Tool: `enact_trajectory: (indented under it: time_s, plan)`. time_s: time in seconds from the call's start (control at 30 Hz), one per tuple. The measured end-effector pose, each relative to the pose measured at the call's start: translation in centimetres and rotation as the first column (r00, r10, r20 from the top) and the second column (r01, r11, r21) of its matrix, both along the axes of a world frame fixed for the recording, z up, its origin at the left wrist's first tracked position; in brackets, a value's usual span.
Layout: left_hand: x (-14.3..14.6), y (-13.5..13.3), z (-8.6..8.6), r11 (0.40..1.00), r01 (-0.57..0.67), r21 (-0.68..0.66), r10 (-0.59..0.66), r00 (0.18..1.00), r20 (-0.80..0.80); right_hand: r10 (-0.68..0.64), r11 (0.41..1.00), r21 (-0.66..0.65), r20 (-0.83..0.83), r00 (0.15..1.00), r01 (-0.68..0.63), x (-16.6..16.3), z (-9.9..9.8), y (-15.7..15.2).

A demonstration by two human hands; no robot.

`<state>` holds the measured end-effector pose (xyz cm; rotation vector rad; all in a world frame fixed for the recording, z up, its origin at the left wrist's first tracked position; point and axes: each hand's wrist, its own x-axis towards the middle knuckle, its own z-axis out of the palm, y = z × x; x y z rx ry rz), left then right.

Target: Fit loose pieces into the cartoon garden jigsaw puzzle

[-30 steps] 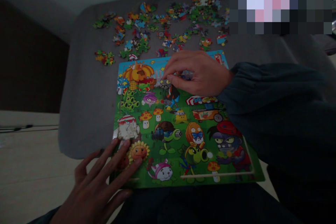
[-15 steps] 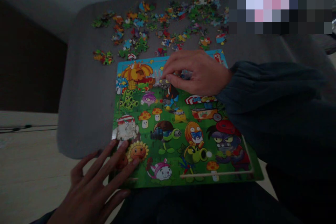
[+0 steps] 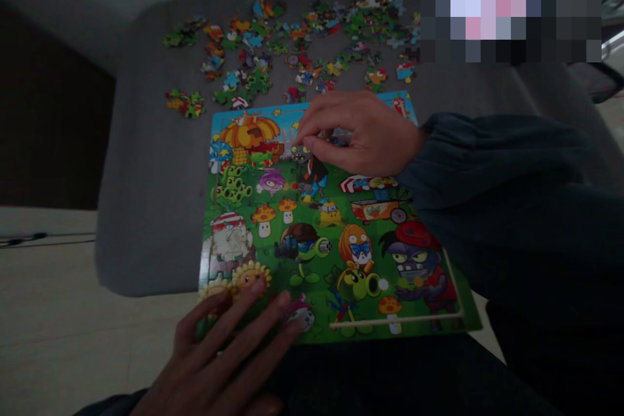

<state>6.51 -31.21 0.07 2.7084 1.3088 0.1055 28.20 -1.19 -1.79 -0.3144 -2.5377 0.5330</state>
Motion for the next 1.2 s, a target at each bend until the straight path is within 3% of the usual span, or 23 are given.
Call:
enact_trajectory:
  time_s: [0.13, 0.5, 1.2]
  plan:
    - [0.33, 0.24, -0.31, 0.998, 0.059, -0.01, -0.059, 0.998, 0.036, 0.001, 1.0, 0.001, 0.004, 1.0, -0.001, 0.03, -0.09, 0.07]
    - [0.15, 0.26, -0.11, 1.0, -0.019, -0.012, 0.02, 0.998, 0.055, -0.005, 1.0, -0.002, 0.033, 0.999, 0.005, -0.01, 0.43, -0.1]
    - [0.07, 0.7, 0.08, 0.998, 0.017, -0.054, -0.013, 0.997, 0.077, 0.003, 1.0, 0.002, -0.017, 1.0, -0.003, 0.0, -0.13, 0.1]
